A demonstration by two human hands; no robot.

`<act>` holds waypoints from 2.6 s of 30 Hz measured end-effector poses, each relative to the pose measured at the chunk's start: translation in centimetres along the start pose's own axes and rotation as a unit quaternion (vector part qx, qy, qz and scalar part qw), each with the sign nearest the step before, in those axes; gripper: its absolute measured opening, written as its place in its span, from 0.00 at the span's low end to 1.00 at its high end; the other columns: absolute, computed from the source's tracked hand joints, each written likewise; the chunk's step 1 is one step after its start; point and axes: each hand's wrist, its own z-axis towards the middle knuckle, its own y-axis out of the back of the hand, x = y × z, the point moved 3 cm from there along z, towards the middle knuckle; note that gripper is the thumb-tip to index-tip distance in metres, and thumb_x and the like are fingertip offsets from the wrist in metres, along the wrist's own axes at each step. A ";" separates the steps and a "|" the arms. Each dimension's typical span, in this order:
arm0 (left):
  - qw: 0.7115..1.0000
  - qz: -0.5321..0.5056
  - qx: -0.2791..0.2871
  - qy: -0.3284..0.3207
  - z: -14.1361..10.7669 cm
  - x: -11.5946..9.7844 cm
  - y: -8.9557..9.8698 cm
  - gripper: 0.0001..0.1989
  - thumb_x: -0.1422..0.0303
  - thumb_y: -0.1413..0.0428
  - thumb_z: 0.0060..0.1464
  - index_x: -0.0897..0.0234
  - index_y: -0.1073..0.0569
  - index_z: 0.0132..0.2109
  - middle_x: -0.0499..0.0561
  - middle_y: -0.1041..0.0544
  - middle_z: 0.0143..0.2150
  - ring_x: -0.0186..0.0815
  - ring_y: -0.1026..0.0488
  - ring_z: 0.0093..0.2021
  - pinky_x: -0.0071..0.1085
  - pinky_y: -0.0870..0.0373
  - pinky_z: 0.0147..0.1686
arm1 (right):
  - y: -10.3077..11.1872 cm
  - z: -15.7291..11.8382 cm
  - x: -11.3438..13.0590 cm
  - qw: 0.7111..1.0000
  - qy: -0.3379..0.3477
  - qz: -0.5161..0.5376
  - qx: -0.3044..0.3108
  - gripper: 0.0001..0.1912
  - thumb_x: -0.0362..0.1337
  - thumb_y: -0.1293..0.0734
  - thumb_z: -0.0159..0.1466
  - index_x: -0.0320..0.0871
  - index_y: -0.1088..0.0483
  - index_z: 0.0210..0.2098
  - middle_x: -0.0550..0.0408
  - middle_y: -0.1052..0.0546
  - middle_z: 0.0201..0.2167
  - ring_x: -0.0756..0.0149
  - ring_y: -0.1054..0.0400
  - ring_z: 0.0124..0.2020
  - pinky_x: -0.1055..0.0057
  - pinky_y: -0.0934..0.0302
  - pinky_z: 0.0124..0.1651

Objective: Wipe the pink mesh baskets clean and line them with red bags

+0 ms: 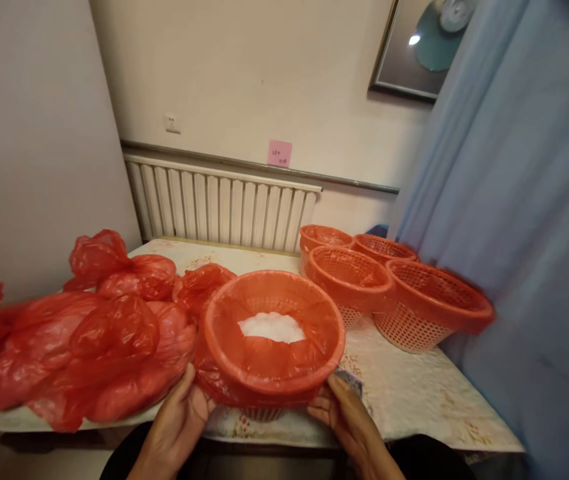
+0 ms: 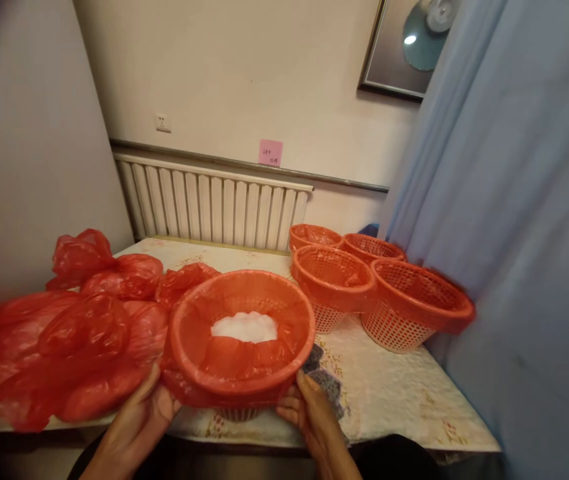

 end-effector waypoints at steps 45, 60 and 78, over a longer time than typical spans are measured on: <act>0.920 0.325 -0.063 -0.211 1.7 -8.4 -6.5 0.12 0.69 0.40 0.47 0.64 0.29 0.40 0.48 0.24 0.32 0.30 0.28 0.24 0.24 0.31 0.23 | -4.7 3.5 18.7 0.959 0.265 -0.095 0.011 0.15 0.43 0.27 0.46 0.42 0.34 0.22 0.63 0.32 0.15 0.75 0.41 0.15 0.78 0.49 0.17; 0.811 0.489 -0.067 -0.316 7.5 -10.3 -6.3 0.06 0.74 0.50 0.47 0.63 0.28 0.30 0.47 0.26 0.30 0.35 0.30 0.32 0.30 0.34 0.35 | -10.3 6.4 20.1 0.923 0.349 -0.154 0.050 0.15 0.44 0.28 0.49 0.43 0.36 0.21 0.63 0.34 0.20 0.73 0.41 0.23 0.76 0.45 0.27; 0.740 0.470 0.236 -0.420 2.2 -7.6 -19.4 0.10 0.81 0.53 0.48 0.62 0.31 0.30 0.52 0.23 0.39 0.37 0.26 0.43 0.36 0.31 0.48 | -18.3 3.9 12.1 0.865 0.303 -0.329 0.227 0.10 0.29 0.31 0.46 0.43 0.26 0.30 0.59 0.25 0.26 0.64 0.33 0.31 0.69 0.39 0.36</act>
